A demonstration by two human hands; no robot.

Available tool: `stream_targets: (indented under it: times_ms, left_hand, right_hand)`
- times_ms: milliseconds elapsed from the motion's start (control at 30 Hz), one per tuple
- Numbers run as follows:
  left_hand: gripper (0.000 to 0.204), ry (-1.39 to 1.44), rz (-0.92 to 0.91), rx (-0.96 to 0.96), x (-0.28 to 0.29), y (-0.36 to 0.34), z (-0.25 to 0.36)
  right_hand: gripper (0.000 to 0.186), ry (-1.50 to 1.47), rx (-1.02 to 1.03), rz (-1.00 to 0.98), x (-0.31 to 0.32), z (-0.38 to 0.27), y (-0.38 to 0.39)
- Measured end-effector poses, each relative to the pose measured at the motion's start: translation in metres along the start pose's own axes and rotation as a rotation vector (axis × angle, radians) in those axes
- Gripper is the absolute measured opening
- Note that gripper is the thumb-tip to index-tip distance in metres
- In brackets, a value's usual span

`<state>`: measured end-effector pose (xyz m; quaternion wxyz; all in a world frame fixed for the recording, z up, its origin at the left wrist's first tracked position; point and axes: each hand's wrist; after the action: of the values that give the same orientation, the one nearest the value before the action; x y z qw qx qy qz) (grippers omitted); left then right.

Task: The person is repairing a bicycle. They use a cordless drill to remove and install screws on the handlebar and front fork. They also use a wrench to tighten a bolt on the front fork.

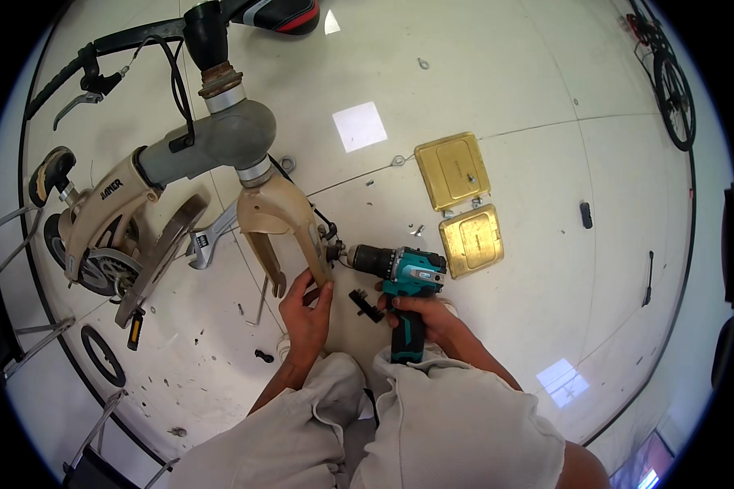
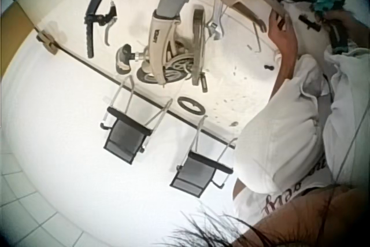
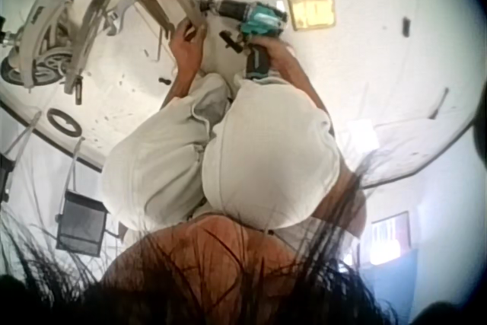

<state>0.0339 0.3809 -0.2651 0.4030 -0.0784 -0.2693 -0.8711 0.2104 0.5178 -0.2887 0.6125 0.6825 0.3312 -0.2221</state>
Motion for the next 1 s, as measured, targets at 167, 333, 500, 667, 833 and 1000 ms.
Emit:
stream_targets:
  times_ms: [167, 333, 500, 667, 833, 1000]
  left_hand:
    - [0.036, -0.017, 0.009, -0.008, 0.002, 0.0, 0.001]
    - [0.037, -0.053, -0.031, -0.048, 0.005, -0.004, -0.002]
    - [0.039, -0.056, -0.02, -0.05, 0.006, -0.003, -0.005]
    - [0.046, -0.076, -0.003, -0.041, 0.002, -0.002, -0.006]
    - [0.052, -0.104, -0.012, -0.015, 0.001, -0.004, 0.008]
    - [0.051, -0.122, -0.029, -0.069, 0.002, -0.004, 0.003]
  right_hand:
    - [0.042, 0.043, -0.014, -0.032, -0.001, -0.006, 0.0]
    - [0.046, 0.189, -0.038, -0.109, 0.012, -0.022, -0.009]
    - [0.048, -0.022, -0.104, -0.101, 0.007, -0.012, -0.008]
    - [0.047, -0.064, -0.033, -0.053, -0.003, -0.006, -0.001]
    - [0.048, 0.001, 0.02, -0.103, -0.021, -0.019, -0.003]
    - [0.052, 0.019, 0.011, -0.126, -0.025, -0.017, -0.007]
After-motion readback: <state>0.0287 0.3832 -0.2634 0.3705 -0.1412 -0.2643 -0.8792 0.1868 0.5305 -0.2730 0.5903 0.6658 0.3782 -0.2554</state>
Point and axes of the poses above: each hand's wrist, its own y-axis away from the middle knuckle, its own x-axis out of the back of the hand, z = x × y, and after that the axes turned 5 degrees about -y, right-handed
